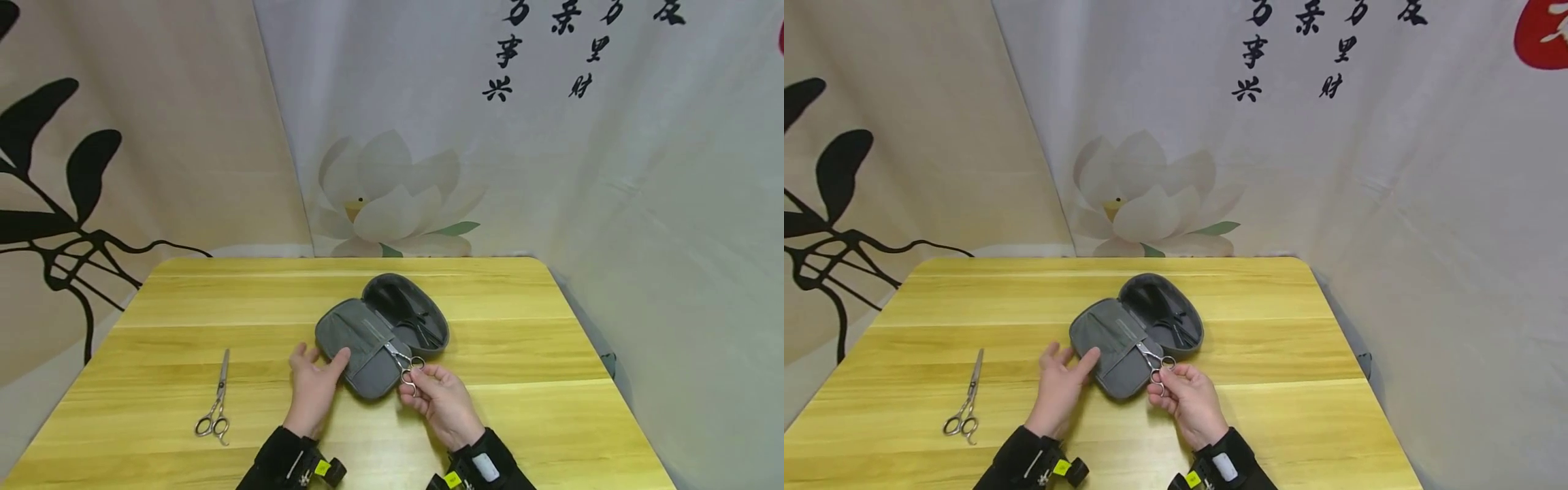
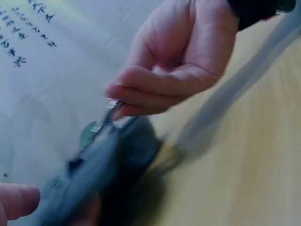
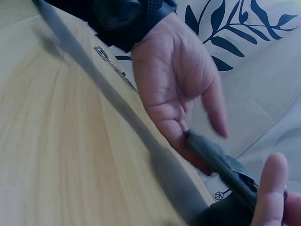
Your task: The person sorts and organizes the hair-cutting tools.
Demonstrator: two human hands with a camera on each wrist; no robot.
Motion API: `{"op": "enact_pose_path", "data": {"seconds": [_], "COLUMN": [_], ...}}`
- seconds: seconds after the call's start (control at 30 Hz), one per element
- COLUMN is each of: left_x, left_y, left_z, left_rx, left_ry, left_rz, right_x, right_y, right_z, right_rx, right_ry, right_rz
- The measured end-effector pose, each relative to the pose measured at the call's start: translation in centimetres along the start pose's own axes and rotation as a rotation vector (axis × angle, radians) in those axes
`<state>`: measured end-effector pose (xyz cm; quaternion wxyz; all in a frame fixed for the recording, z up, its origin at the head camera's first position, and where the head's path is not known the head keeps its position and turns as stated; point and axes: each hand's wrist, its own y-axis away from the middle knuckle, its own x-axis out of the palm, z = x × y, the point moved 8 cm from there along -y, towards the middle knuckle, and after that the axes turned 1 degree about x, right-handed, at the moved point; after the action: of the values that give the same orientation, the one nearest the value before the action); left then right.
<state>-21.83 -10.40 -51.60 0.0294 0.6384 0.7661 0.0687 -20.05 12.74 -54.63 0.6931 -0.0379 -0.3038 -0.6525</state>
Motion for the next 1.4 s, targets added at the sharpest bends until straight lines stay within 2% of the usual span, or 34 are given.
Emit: {"op": "enact_pose_path", "data": {"seconds": [0.07,0.1,0.17,0.37,0.63,0.8,0.9,1.13,1.27,1.4], "left_x": [1.2,1.8,2.4,2.1,1.8,1.6,1.5,1.5,1.7,1.7], "left_y": [0.1,0.2,0.3,0.3,0.4,0.4,0.3,0.1,0.0,-0.2], "left_z": [1.3,1.8,2.3,2.5,1.7,1.9,2.3,2.9,3.4,3.6], "left_rx": [-0.089,-0.118,-0.13,-0.097,-0.076,-0.088,-0.095,-0.115,-0.134,-0.13], "left_ry": [0.154,0.194,0.207,0.103,0.065,0.053,0.057,0.09,0.115,0.128], "left_rz": [0.093,0.129,0.174,0.157,0.177,0.179,0.18,0.203,0.236,0.261], "right_x": [0.1,0.2,0.3,0.6,0.7,0.6,0.8,1.1,1.2,1.5], "right_y": [0.0,0.0,0.1,0.0,-0.5,-0.7,-0.9,-1.4,-1.6,-2.0], "right_z": [0.1,0.2,0.3,0.1,-0.2,-0.3,-0.3,-0.7,-0.6,-0.5], "right_rx": [-0.003,-0.006,-0.012,-0.005,0.021,0.043,0.068,0.183,0.168,0.129], "right_ry": [0.003,0.005,0.013,0.024,0.039,0.072,0.12,0.21,0.231,0.231], "right_rz": [-0.004,-0.006,-0.011,-0.004,-0.022,-0.04,0.015,0.203,0.227,0.203]}}
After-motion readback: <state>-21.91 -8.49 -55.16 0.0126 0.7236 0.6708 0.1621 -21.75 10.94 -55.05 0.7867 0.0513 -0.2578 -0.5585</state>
